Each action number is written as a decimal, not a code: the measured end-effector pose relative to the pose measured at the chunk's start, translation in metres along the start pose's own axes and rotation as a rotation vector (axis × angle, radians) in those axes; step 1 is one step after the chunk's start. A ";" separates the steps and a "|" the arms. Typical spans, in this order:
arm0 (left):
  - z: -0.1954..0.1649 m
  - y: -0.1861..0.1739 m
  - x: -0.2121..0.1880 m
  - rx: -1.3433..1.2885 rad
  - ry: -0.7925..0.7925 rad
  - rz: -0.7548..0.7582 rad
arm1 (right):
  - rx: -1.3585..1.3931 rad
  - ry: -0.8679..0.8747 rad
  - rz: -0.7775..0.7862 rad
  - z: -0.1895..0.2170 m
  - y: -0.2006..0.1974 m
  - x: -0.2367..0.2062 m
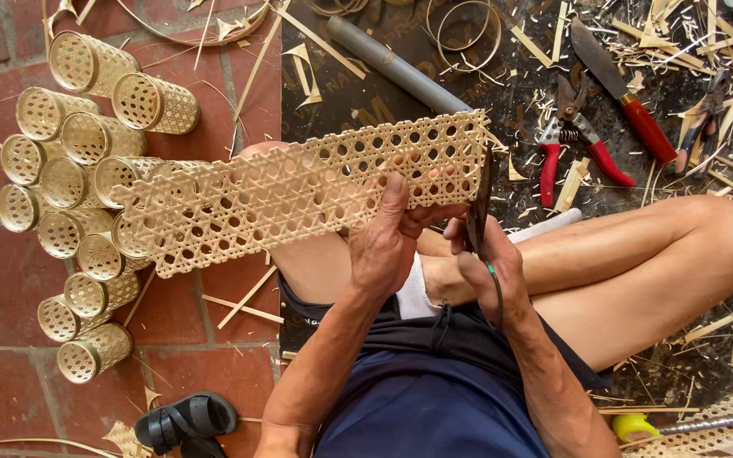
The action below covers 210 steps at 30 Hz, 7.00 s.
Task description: The person sits on the floor assembling woven bamboo basket cylinders. They fit and press bamboo rings into the rims of the woven bodies, trim excess bamboo strips, cut strips to length with pliers and scissors, and apply glue from a squeeze bottle to secure the rims.
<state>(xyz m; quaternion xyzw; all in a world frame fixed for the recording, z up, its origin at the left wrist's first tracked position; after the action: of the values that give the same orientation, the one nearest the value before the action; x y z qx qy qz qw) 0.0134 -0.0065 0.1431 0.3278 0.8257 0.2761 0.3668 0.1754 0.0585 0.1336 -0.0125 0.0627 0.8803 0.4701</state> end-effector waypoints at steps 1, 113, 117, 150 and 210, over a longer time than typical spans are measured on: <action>0.001 0.001 -0.001 0.000 -0.002 -0.008 | -0.066 0.044 -0.037 -0.001 -0.001 -0.001; -0.059 -0.142 -0.123 0.629 0.168 -0.587 | -0.352 0.190 0.520 -0.038 0.134 0.016; -0.053 -0.148 -0.123 0.677 -0.040 -0.658 | -0.253 0.538 0.529 -0.053 0.117 0.000; -0.055 -0.151 -0.120 0.582 0.206 -0.340 | -0.313 -0.036 0.294 -0.038 0.168 0.148; -0.073 -0.140 -0.095 0.208 0.012 -0.529 | -0.848 -1.048 0.486 -0.018 0.156 0.036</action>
<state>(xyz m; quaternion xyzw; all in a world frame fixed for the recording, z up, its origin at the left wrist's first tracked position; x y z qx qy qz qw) -0.0426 -0.1812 0.1287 0.1354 0.9085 0.0865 0.3857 0.0256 0.0002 0.1287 0.2447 -0.5179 0.7989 0.1835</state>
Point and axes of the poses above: each hand's wrist, its own x-axis towards the middle knuckle, its own y-axis out of the palm, z = x × y, the point moved 1 cm from there along x, towards the middle knuckle, and after that the axes turned 15 degrees about -z, right-handed, at the moved point
